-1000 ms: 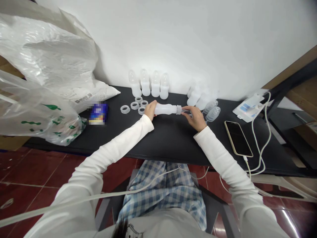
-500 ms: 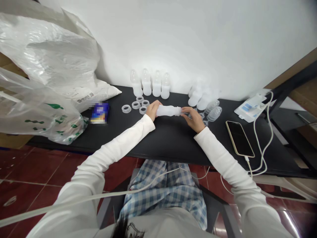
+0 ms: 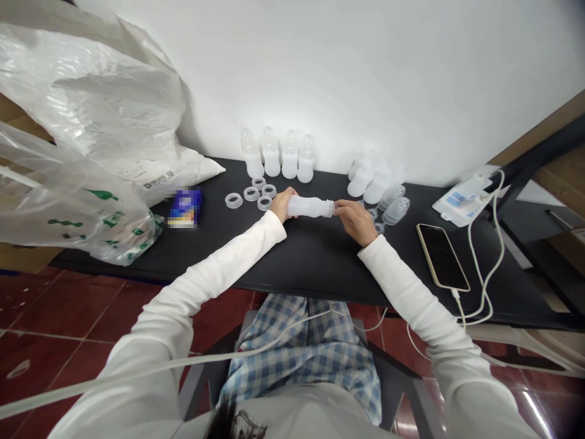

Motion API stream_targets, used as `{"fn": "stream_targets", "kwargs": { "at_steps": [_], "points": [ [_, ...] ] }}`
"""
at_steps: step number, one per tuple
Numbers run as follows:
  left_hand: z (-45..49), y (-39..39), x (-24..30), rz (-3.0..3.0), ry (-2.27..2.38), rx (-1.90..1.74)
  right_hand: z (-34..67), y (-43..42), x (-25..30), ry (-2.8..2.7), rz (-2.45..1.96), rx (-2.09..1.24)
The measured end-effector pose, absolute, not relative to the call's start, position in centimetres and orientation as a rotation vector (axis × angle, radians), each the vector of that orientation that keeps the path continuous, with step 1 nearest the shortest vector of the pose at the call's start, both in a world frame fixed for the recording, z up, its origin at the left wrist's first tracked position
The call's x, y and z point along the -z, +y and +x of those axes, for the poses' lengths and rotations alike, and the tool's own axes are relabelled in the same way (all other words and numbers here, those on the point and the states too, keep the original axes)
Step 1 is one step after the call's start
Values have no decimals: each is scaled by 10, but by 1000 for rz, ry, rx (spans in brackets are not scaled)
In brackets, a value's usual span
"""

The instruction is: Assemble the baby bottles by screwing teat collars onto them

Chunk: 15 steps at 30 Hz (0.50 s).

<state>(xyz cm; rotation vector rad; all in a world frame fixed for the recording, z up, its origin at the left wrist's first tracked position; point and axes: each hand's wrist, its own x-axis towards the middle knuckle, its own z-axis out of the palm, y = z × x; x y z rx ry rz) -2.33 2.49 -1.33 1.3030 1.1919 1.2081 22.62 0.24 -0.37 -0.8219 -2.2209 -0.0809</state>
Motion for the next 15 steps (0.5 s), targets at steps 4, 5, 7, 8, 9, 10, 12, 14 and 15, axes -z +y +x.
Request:
{"fn": "stream_targets", "kwargs": {
  "at_steps": [4, 5, 7, 8, 9, 10, 12, 14, 15],
  "points": [
    [-23, 28, 15, 1323, 1165, -1168, 226, 2, 3, -2224, -828, 63],
    [-22, 28, 15, 1324, 1165, -1172, 226, 2, 3, -2219, -828, 65],
    [-22, 27, 16, 1316, 1178, -1206, 227, 2, 3, -2196, -824, 72],
    [-22, 26, 16, 1310, 1187, -1229, 227, 2, 3, -2186, -822, 71],
    [-22, 25, 16, 1308, 1200, -1255, 227, 3, 3, -2180, -823, 67],
    [-22, 24, 15, 1316, 1219, -1285, 227, 3, 3, -2180, -827, 60],
    [-23, 22, 14, 1373, 1273, -1358, 227, 5, 3, -2197, -840, 40],
    [-24, 19, 13, 1472, 1326, -1420, 228, 6, 5, -2213, -852, 24],
    [-24, 18, 12, 1523, 1341, -1438, 228, 7, 6, -2214, -864, 20]
  ]
}}
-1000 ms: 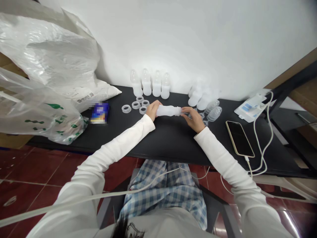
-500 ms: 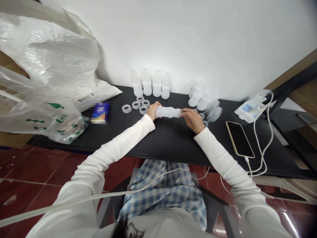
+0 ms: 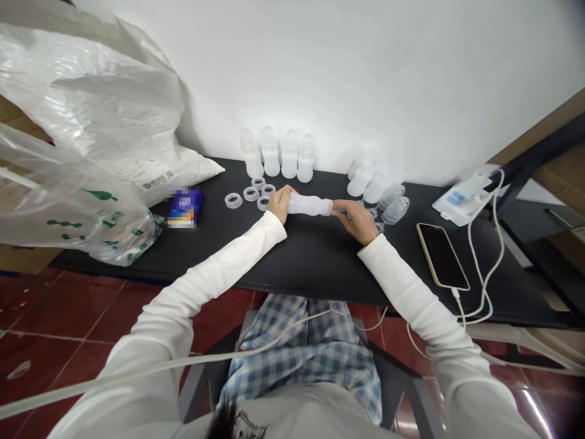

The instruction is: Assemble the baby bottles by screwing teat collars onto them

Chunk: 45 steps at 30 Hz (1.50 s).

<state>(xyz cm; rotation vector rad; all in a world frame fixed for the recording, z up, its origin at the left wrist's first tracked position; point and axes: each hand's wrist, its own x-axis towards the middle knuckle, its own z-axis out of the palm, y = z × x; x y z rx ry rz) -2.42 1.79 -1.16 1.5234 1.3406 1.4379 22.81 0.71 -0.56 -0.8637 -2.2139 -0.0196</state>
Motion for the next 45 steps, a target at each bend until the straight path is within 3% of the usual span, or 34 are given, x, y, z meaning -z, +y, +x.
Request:
{"fn": "stream_targets", "kwargs": {
  "at_steps": [13, 27, 34, 40, 45],
  "points": [
    [-24, 1, -2, 1897, 1186, -1468, 232, 10, 9, -2269, -995, 96],
    [-24, 16, 8, 1507, 1139, -1355, 228, 4, -1, -2293, -1043, 46],
    [-27, 23, 7, 1858, 866, -1378, 234, 2, -6, -2276, -1038, 18],
    [-34, 19, 4, 2103, 861, -1191, 238, 6, -5, -2310, -1042, 9],
    [-32, 22, 11, 2305, 776, -1348, 237, 9, -2, -2299, -1051, -50]
  ]
}}
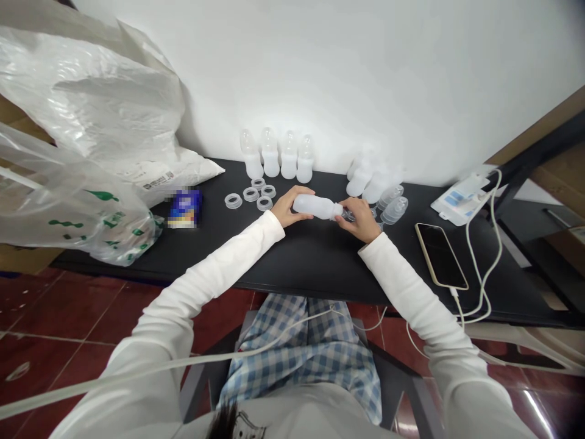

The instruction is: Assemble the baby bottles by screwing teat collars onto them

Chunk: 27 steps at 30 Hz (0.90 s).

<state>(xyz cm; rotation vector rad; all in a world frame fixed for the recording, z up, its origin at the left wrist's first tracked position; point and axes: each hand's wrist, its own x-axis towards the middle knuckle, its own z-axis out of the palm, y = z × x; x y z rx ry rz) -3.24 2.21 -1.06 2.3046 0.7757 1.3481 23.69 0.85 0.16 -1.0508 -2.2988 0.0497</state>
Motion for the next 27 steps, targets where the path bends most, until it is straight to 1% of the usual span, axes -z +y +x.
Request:
{"fn": "stream_targets", "kwargs": {
  "at_steps": [6, 12, 15, 17, 19, 21, 22, 23, 25, 27],
  "points": [
    [-36, 27, 19, 2672, 691, -1603, 230, 6, -3, -2216, -1023, -282],
    [-41, 29, 21, 2891, 684, -1758, 223, -2, -14, -2126, -977, -614],
    [-42, 29, 19, 2943, 529, -1893, 220, -4, -15, -2076, -931, -764],
    [-43, 30, 19, 2936, 492, -1898, 218, -3, -13, -2050, -922, -830],
    [-43, 32, 21, 2913, 589, -1799, 217, -2, -13, -2053, -936, -853],
    [-43, 34, 23, 2877, 707, -1734, 220, 0, -16, -2081, -964, -781],
    [-43, 35, 24, 2858, 752, -1736, 223, 1, -19, -2095, -989, -689],
    [-43, 35, 25, 2838, 793, -1748, 227, 2, -22, -2091, -1044, -547],
    [-43, 34, 26, 2781, 884, -1764, 240, 5, -29, -1989, -1256, -157],
    [-43, 33, 25, 2686, 986, -1747, 256, 9, -32, -1729, -1553, 256]
  ]
}}
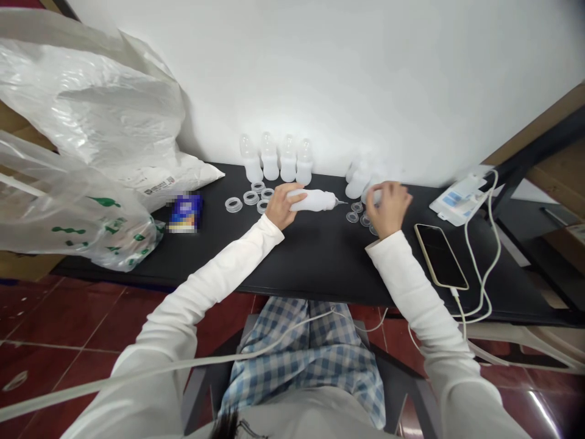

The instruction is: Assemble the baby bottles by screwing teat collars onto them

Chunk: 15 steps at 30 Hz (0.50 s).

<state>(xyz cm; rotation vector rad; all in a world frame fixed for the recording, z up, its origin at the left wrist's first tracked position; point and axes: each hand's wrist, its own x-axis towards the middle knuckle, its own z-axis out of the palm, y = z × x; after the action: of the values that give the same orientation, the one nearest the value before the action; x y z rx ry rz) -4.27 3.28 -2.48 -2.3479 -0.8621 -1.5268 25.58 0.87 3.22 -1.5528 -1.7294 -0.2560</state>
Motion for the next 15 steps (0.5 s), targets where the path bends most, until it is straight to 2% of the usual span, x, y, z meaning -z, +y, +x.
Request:
{"fn": "stream_targets", "kwargs": {
  "at_steps": [2, 4, 9, 12, 15],
  "points": [
    [-41, 31, 23, -2349, -968, 1601, 272, 13, -30, -1496, -1773, 489],
    [-39, 31, 22, -2323, -1047, 1689, 285, 18, -23, -1394, -1921, 547],
    [-35, 34, 21, -2243, -1194, 1754, 302, 19, -21, -1355, -2093, 307],
    [-35, 35, 22, -2284, -1224, 1727, 302, 12, -39, -1342, -1935, 269],
    [-35, 34, 22, -2350, -1221, 1683, 293, 7, -51, -1433, -1568, 282]
  ]
}}
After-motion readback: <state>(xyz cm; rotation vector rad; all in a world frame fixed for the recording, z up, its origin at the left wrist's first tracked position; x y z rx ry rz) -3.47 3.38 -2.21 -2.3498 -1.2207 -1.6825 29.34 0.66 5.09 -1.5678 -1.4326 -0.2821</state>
